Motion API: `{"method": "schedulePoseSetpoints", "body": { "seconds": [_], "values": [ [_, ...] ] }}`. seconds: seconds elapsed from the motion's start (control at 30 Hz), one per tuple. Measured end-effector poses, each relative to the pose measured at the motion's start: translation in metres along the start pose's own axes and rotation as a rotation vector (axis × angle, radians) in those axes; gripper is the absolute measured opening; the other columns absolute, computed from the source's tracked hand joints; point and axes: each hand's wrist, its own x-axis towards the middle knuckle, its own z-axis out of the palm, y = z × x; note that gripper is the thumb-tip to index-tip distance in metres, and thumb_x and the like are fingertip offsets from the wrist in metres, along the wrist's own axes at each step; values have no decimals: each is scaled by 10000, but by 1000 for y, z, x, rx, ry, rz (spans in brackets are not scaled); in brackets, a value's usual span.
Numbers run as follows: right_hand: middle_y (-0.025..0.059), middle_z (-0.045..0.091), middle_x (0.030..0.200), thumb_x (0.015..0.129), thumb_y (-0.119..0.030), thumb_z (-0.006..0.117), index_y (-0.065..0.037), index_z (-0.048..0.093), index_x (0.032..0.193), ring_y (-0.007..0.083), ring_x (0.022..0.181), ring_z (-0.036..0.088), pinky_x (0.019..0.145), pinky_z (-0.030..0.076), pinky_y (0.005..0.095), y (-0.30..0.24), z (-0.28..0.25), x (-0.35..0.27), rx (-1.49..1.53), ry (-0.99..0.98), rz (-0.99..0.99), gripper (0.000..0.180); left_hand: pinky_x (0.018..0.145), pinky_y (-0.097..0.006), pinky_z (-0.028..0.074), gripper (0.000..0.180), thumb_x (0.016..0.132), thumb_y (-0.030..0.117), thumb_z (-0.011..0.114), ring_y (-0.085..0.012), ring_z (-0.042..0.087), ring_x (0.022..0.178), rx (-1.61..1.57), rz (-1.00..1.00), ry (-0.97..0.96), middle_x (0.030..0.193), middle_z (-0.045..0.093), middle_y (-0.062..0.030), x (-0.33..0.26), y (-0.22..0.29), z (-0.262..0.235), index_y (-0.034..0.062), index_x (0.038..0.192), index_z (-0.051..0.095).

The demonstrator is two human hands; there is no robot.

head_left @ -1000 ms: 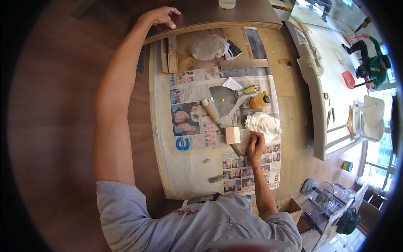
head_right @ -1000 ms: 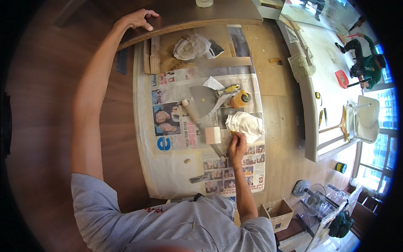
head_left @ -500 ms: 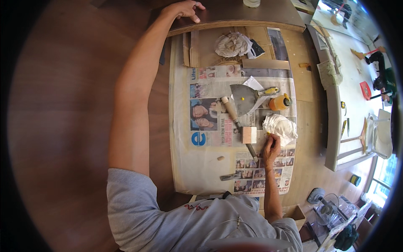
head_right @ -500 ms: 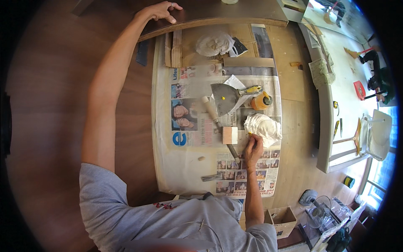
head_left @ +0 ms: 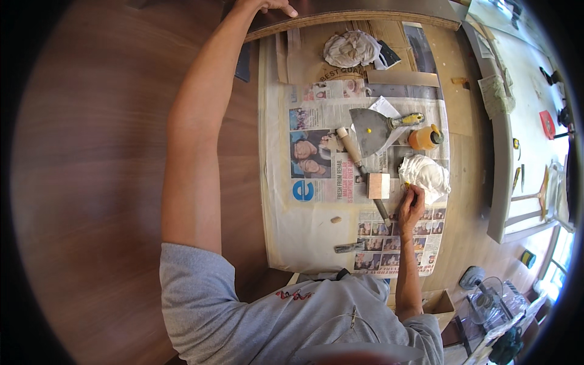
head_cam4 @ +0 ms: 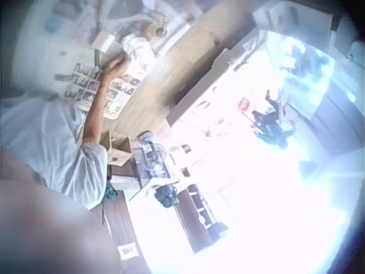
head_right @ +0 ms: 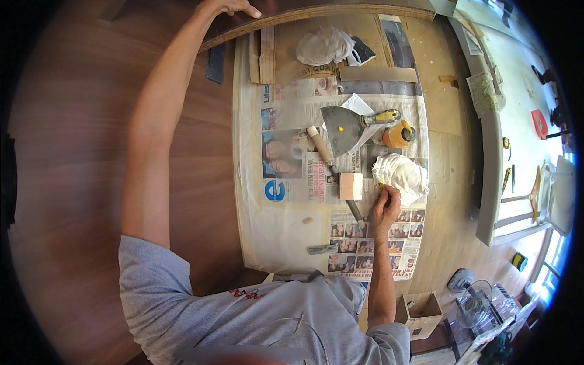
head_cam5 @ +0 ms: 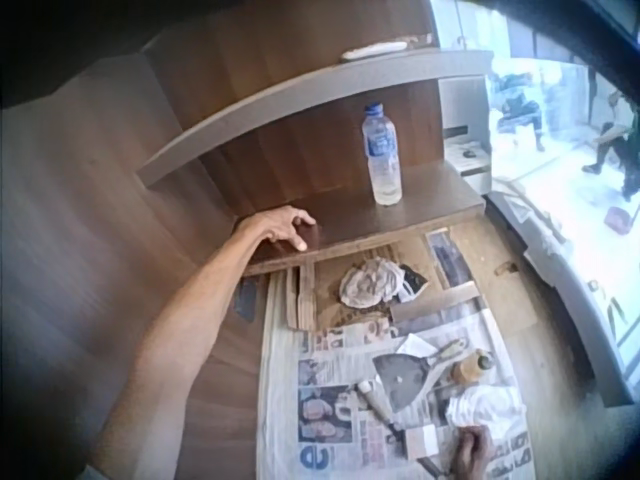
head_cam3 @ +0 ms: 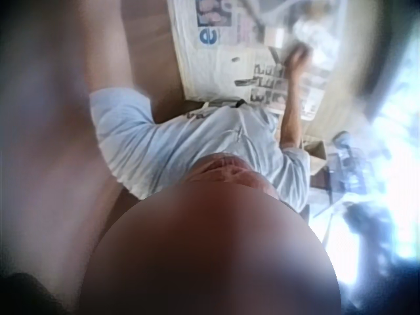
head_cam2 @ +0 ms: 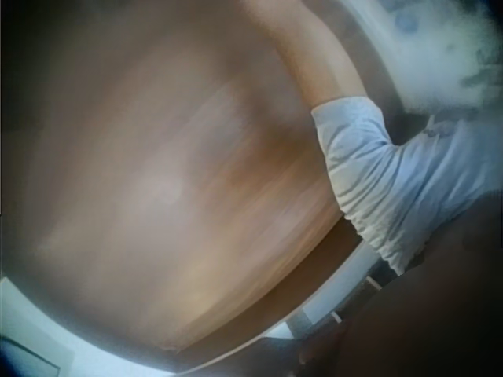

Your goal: The person applies a yellow putty-like substance to the edge of a wooden cabinet door, smooths it with a tool, and wipes the area with a cloth. They also pour liquid from a bottle onto the cloth and continue wiping the door edge.

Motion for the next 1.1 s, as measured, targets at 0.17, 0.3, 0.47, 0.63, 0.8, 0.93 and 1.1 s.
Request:
{"method": "schedulePoseSetpoints", "body": {
  "seconds": [0.17,0.3,0.47,0.63,0.8,0.93,1.1],
  "values": [
    [152,655,941,1003,-26,569,4,633,1060,298,833,646,792,515,367,3,-1,0,-1,-22,22,90,937,-463,550,855,668,125,919,-303,597,1224,38,-25,6,1394,608,-142,-4,4,-1,120,1446,564],
    [153,680,979,1031,-65,562,11,633,1095,262,888,656,842,513,346,1,-3,0,-5,-36,23,122,974,-446,533,847,666,146,920,-296,595,1234,105,7,32,1391,614,-139,-5,7,-1,123,1438,573],
    [156,654,938,997,-15,574,10,634,1059,296,837,645,805,513,365,-4,-1,2,-10,-21,16,89,971,-433,534,836,663,158,918,-294,601,1228,173,39,46,1374,628,-136,-6,6,-2,137,1429,585],
    [158,654,938,995,-14,575,11,631,1060,294,841,644,811,513,365,-3,-2,1,-19,-27,31,90,959,-431,538,831,660,160,918,-293,608,1217,116,29,30,1359,637,-131,-9,9,-3,141,1423,591],
    [147,674,962,1028,-72,565,4,636,1083,264,874,652,835,512,354,0,-2,0,-22,-32,35,118,956,-434,544,827,658,162,919,-293,614,1206,111,-15,29,1355,640,-127,-11,13,-3,153,1420,596],
    [169,663,954,999,-39,571,3,634,1062,329,864,652,817,512,382,1,-1,-1,-36,-33,32,99,968,-439,544,829,656,171,919,-296,615,1213,152,11,46,1364,638,-138,-9,8,-2,157,1420,596],
    [169,665,954,999,-42,574,6,634,1063,326,868,655,820,514,383,4,-1,-1,-20,-30,33,100,1010,-431,522,816,686,259,900,-316,604,1238,243,86,40,1371,632,-168,-5,0,-4,164,1434,588]
  ]
}}
